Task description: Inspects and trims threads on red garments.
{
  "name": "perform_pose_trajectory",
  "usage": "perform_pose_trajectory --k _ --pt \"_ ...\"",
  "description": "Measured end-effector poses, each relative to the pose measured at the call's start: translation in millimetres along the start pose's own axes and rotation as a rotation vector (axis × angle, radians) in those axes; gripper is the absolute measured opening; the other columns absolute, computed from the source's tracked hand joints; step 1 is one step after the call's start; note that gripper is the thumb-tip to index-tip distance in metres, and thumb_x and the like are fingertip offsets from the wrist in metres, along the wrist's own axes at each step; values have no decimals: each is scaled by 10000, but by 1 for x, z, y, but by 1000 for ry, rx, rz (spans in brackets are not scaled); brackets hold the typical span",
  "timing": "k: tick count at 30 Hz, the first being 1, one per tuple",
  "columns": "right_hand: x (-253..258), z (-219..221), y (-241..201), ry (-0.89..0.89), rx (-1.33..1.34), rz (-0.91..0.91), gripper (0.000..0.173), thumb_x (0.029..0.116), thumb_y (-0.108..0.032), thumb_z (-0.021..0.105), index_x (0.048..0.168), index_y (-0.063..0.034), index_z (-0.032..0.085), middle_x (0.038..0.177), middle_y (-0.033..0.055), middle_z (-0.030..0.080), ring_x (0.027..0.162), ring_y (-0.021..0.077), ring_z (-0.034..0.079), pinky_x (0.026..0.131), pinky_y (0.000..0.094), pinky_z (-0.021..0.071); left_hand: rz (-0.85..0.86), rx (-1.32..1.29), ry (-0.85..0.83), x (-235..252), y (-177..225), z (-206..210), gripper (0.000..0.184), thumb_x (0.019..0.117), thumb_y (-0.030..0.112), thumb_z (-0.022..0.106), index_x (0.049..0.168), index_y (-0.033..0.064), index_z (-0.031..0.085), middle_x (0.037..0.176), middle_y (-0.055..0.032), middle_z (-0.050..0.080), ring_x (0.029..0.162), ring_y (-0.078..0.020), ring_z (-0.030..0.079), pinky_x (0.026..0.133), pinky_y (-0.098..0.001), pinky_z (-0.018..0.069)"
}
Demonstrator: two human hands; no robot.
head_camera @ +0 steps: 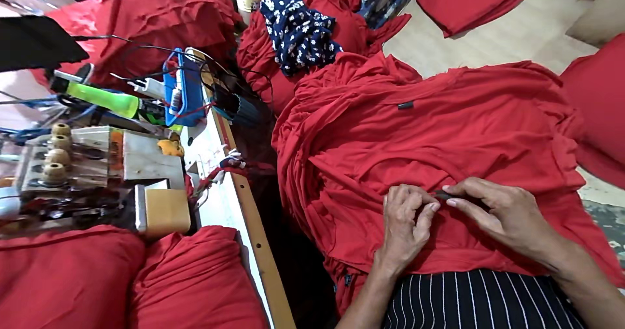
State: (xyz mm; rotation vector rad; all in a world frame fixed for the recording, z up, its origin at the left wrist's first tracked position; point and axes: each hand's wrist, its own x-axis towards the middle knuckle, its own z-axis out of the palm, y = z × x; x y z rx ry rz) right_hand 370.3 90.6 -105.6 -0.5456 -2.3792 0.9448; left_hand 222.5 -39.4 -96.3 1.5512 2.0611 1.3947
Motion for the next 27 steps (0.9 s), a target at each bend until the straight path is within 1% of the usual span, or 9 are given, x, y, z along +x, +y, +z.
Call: perform_pose_trajectory --k 3,6,8,10,12,14,19,24,27 --pt "0 0 -1 14 -42 0 310 991 -319 536 980 -98 753 842 37 701 719 192 681 576 411 505 3 -17 -9 -1 2 -2 149 924 110 620 861 44 738 923 -71 714 961 -198 645 861 -389 479" --pt "0 0 -2 1 5 34 324 974 -362 557 1019 -100 742 869 27 700 739 171 674 605 412 517 -7 -67 43 0 3 -6 141 932 66 606 867 3 715 910 -86 688 945 -161 644 882 -312 517" --pt "-2 1 0 -9 112 93 326 962 -385 583 1055 -107 726 881 -11 685 754 96 643 654 349 519 -2 -48 93 2 2 -10 123 930 44 613 870 -13 704 928 -99 681 961 -148 647 899 -264 531" --pt "-2 1 4 -20 230 146 305 950 -386 617 1069 -121 710 876 -66 663 753 -9 603 683 218 516 26 30 72 2 -4 -14 101 916 74 665 918 5 739 1009 -113 692 1014 -180 646 928 -297 527" --pt "-1 2 5 -27 298 172 286 945 -366 629 1076 -122 701 861 -87 651 730 -49 578 663 158 496 49 126 14 1 -10 -14 163 893 122 719 1023 40 775 1094 -130 692 1048 -236 645 929 -369 530" --pt "0 1 5 -36 308 178 284 945 -369 629 1078 -127 699 860 -92 655 731 -48 584 664 161 498 86 204 30 0 -14 -9 166 870 145 750 1016 80 794 1081 -119 708 1012 -247 658 886 -386 537" --pt "0 1 4 -39 282 171 292 948 -389 620 1063 -133 700 854 -95 644 729 -45 577 663 173 493 122 161 135 0 -17 -1 80 879 142 749 859 78 792 940 -67 735 934 -186 675 833 -324 537" --pt "0 2 5 -40 277 163 282 945 -381 622 1069 -142 704 864 -95 652 733 -35 583 666 195 501 93 149 90 1 -14 -5 119 923 122 672 863 47 743 934 -75 737 932 -195 686 827 -346 537" --pt "-1 0 3 -61 201 115 306 948 -384 603 1091 -145 729 922 -67 684 791 20 630 699 277 534 56 138 79 2 -12 -6 136 947 119 638 869 40 717 936 -74 715 915 -184 668 828 -334 528"
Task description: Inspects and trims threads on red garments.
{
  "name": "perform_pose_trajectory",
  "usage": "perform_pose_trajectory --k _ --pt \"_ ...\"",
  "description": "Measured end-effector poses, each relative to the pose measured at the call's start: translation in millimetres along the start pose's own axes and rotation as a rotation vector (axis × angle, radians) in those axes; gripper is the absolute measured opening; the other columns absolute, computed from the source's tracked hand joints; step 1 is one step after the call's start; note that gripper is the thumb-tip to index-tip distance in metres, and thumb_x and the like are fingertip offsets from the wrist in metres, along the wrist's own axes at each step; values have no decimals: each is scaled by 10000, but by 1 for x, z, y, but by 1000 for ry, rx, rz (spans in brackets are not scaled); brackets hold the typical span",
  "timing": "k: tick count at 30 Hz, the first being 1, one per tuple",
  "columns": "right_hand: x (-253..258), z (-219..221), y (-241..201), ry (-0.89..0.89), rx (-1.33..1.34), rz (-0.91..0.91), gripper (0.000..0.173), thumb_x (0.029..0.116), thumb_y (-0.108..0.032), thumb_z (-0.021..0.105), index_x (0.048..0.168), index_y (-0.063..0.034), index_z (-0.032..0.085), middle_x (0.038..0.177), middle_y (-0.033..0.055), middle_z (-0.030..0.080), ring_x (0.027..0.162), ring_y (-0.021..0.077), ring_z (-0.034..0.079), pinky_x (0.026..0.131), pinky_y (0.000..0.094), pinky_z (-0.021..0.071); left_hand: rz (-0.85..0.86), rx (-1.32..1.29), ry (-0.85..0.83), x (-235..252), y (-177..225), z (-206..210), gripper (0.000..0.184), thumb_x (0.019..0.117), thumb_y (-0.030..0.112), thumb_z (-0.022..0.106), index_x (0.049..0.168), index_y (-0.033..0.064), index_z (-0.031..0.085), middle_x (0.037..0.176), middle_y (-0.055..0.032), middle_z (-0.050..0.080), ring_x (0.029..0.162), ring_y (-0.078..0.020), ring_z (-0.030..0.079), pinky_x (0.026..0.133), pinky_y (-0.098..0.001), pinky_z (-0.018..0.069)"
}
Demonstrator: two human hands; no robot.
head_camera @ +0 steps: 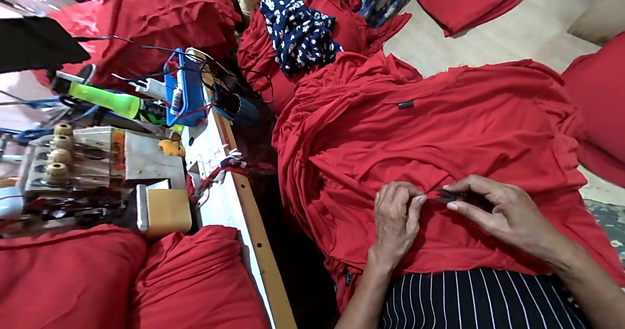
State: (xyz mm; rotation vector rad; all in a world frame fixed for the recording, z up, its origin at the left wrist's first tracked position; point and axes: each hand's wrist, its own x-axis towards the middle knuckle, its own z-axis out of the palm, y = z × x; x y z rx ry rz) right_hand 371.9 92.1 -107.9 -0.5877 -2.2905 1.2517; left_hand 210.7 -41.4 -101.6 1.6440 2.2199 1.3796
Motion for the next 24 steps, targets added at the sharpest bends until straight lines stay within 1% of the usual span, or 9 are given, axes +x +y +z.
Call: perform_pose_trajectory --k 3,5,12,14,17,18,20,22,24 --pt "-1 2 -10 33 -175 -118 318 972 -358 564 1057 -112 747 907 21 707 773 163 681 629 396 533 -18 -31 -10 1 3 -2 135 953 101 621 876 32 707 938 -75 707 921 -176 661 840 -327 523" --pt "-1 5 -17 59 -268 -203 322 989 -334 545 1030 -94 756 879 59 711 760 222 692 598 406 522 -26 -80 -7 1 7 -7 133 954 80 612 881 10 699 939 -92 695 937 -174 662 858 -314 530" --pt "0 -1 -16 170 -199 -112 330 993 -326 569 1104 -59 727 942 72 705 770 177 669 638 382 532 -232 44 239 10 5 -71 233 1018 105 499 963 -65 648 976 -104 668 963 -89 643 884 -248 528" --pt "-1 -3 -13 188 -156 -61 342 986 -336 577 1133 -58 711 959 62 699 767 142 651 656 361 529 -324 234 117 7 1 -103 240 1011 131 512 961 -49 663 908 -104 663 880 -109 640 834 -272 524" --pt "-2 -2 -12 169 -131 -37 356 980 -348 575 1143 -59 705 954 44 693 777 115 644 684 339 536 -587 388 -533 5 12 -152 333 1039 239 554 1035 -47 725 1018 -210 703 985 -341 689 905 -560 522" --pt "-1 -1 -12 164 -127 -38 357 982 -351 574 1140 -60 707 949 45 694 768 114 641 678 339 533 -652 379 -679 6 15 -157 358 1042 275 560 1038 -39 732 1033 -215 706 1003 -365 683 904 -596 505" --pt "-1 0 -10 166 -122 -32 354 979 -352 575 1134 -64 710 931 35 688 743 99 623 662 321 523 -608 333 -708 6 19 -153 328 1033 281 575 1047 3 748 1027 -167 719 996 -315 689 896 -550 519" --pt "-1 0 -9 155 -114 -23 361 977 -351 577 1140 -55 706 938 41 685 747 98 619 664 320 524 -480 277 -600 7 18 -139 275 1011 243 600 1103 30 748 1082 -132 723 1042 -274 689 937 -505 529" --pt "-1 -1 -8 140 -116 -18 376 981 -373 573 1141 -58 703 946 41 685 753 100 619 666 323 521 -307 211 -431 7 14 -119 194 961 175 657 1042 28 755 1038 -108 735 975 -219 708 886 -421 564"
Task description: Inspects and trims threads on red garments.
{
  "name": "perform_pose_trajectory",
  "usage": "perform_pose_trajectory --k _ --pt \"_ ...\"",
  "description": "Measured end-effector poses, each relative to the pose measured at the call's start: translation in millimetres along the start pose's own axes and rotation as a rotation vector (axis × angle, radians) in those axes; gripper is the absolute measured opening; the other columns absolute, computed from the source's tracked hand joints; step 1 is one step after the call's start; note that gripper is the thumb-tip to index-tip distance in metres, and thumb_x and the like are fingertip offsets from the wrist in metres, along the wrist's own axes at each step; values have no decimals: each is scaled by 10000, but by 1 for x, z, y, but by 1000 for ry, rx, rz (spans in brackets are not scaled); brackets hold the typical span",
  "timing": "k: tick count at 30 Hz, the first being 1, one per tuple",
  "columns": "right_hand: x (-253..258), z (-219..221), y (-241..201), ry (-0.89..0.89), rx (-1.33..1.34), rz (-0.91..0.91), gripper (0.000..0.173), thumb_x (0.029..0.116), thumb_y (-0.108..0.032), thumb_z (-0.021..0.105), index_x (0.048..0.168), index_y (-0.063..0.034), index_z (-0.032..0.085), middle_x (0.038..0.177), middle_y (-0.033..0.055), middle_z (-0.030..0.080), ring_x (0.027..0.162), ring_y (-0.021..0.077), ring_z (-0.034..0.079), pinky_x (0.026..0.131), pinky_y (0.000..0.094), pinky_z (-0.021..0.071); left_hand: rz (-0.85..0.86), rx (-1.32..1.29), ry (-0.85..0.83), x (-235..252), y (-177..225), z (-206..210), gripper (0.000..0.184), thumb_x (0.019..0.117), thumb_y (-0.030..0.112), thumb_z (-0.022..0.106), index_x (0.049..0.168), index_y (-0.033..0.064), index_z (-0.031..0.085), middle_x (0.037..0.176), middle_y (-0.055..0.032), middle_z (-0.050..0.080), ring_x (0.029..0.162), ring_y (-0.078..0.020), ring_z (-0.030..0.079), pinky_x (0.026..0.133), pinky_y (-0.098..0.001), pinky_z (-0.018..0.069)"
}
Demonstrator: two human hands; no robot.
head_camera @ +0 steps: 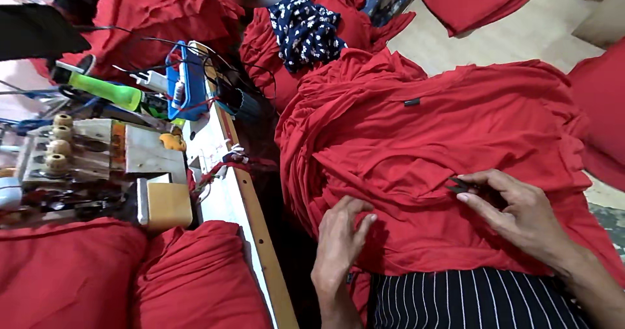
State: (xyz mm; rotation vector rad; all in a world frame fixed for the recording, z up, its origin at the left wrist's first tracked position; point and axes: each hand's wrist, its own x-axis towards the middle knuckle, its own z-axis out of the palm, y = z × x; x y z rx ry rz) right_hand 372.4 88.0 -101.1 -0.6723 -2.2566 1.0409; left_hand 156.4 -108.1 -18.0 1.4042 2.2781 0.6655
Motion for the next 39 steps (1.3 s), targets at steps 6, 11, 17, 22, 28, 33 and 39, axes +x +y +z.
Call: perform_pose_trajectory --k 6,11,17,22,28,33,39 --pt "-1 2 2 -7 20 28 362 971 -366 587 1141 -70 705 947 21 679 771 77 616 688 299 522 244 -135 285 29 5 57 204 884 109 734 1068 24 756 1053 -143 669 949 -216 659 844 -346 562" --pt "-1 2 4 -18 48 45 373 970 -389 594 1151 -81 701 951 11 681 786 49 622 704 261 530 238 -137 470 43 -6 89 69 887 108 732 899 45 758 936 -89 682 883 -176 655 806 -312 550" --pt "0 -1 0 30 328 158 280 944 -252 649 1153 -66 666 935 -78 674 757 -73 600 684 109 512 99 -456 432 36 -2 69 139 977 51 564 947 -40 664 837 -64 650 765 -62 624 740 -225 540" --pt "6 -16 -9 255 474 356 227 952 -105 622 1179 -95 612 898 -123 626 639 -76 540 567 101 466 15 -394 606 33 -16 58 138 1010 87 517 1000 -21 602 804 -10 615 743 -17 604 730 -192 532" --pt "3 -21 -1 253 406 354 300 919 -147 640 1206 -72 595 951 -89 622 684 -70 558 598 104 476 72 -99 690 35 -33 51 174 961 -5 570 1077 -57 689 1040 -167 665 935 -157 655 845 -251 547" --pt "1 -32 9 170 213 295 484 846 -161 668 1288 8 566 1006 24 629 775 -33 570 686 142 475 140 36 648 41 -35 46 359 923 -41 559 1246 22 704 1270 -225 575 1193 -278 558 1020 -328 469" --pt "-6 -35 30 104 -9 254 381 878 -122 623 1217 49 652 920 163 661 708 175 565 644 385 470 153 78 604 51 -44 44 231 907 10 627 1063 97 773 1348 -250 557 1291 -394 495 1064 -520 403"
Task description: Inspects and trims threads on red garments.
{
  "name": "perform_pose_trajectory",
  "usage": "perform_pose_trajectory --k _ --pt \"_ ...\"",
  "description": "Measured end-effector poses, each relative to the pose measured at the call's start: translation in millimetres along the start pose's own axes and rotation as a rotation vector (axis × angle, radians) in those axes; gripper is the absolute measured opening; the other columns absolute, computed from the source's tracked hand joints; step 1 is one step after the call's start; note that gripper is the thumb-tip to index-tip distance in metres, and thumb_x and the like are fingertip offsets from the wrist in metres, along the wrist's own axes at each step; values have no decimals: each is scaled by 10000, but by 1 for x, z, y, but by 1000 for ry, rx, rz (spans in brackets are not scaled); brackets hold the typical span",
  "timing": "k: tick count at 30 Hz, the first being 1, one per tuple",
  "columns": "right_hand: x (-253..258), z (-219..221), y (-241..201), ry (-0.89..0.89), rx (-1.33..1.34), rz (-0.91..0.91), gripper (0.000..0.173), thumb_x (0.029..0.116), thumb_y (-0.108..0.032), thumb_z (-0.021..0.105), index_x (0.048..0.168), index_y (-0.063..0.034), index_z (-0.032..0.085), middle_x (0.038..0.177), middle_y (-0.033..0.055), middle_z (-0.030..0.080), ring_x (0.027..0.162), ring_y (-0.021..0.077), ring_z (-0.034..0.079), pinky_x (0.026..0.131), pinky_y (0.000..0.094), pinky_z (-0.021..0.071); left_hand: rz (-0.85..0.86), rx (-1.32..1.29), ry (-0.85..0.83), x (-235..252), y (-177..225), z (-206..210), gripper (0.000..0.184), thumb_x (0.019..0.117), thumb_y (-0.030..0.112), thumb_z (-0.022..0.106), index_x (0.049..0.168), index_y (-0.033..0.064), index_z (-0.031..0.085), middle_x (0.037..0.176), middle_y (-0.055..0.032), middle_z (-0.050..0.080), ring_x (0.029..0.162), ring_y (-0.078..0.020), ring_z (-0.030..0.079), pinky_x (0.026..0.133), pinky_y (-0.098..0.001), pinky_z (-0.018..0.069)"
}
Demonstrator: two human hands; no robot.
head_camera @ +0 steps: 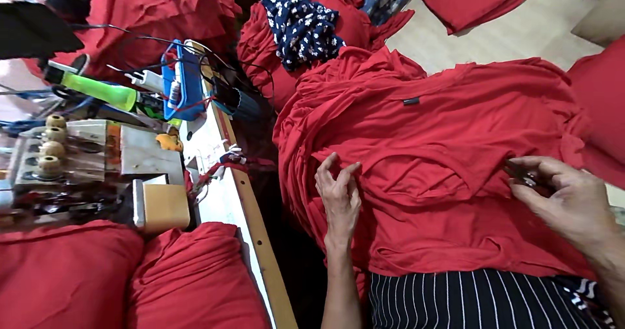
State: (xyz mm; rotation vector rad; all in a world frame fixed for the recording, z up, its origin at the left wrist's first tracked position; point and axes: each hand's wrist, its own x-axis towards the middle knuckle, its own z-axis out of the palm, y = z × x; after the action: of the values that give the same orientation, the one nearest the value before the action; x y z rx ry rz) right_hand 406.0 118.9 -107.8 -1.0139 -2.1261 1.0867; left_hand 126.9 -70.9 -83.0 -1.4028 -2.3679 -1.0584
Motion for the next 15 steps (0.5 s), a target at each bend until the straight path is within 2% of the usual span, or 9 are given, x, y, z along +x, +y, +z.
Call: perform_pose_trajectory --k 2,3,5,7,9,10,12,14,15 --pt "0 0 1 -7 -39 -12 365 883 -136 620 1195 50 659 914 191 660 707 246 585 641 462 472 -12 3 -5 2 -3 -1 194 918 41 641 1049 101 772 1359 -242 553 1294 -387 495 1054 -527 406" --pt "0 0 2 -9 -46 -15 350 879 -150 617 1164 48 663 894 182 655 699 244 584 633 461 468 -21 6 -9 2 -4 -2 184 927 57 646 1054 102 771 1365 -238 551 1294 -382 495 1052 -524 407" --pt "0 -1 3 -39 -44 -25 340 877 -217 624 1110 26 668 860 136 650 685 191 582 625 417 476 -45 12 -28 3 -6 -4 185 937 77 641 1073 101 765 1383 -233 545 1314 -381 486 1070 -531 393" --pt "1 -3 6 -105 -27 -36 416 855 -360 663 1092 -19 675 815 61 631 665 124 563 609 364 471 -58 13 -48 3 -8 -4 187 943 81 639 1086 90 760 1399 -238 545 1341 -398 474 1088 -558 380" --pt "1 -5 7 -177 -27 -39 552 801 -492 711 1118 -40 675 842 42 640 707 131 582 643 391 490 -64 6 -47 3 -9 -5 158 938 83 650 1054 81 757 1396 -235 554 1353 -398 467 1097 -567 362" --pt "1 -5 8 -191 -36 -49 554 792 -485 720 1116 -38 675 855 56 645 720 164 594 647 430 493 -58 1 -36 4 -9 -5 137 933 83 656 1028 78 755 1388 -230 566 1360 -392 468 1106 -559 357" --pt "1 -6 8 -182 -71 -84 407 836 -363 692 1065 -27 683 845 88 651 707 224 613 623 489 492 -50 -28 -15 6 -9 -7 108 936 76 653 987 55 745 1372 -216 587 1375 -381 467 1138 -530 354" --pt "1 -5 7 -159 -86 -105 254 861 -220 640 992 -7 687 799 112 639 669 250 608 598 504 480 -50 -80 -1 8 -7 -10 115 949 51 620 980 9 723 1364 -215 598 1398 -376 455 1168 -496 347" --pt "1 -5 7 -150 -85 -108 237 868 -202 624 972 1 688 785 114 634 659 242 599 595 491 473 -45 -100 7 9 -7 -12 122 958 45 597 980 -4 706 1349 -211 612 1402 -370 460 1175 -481 350"
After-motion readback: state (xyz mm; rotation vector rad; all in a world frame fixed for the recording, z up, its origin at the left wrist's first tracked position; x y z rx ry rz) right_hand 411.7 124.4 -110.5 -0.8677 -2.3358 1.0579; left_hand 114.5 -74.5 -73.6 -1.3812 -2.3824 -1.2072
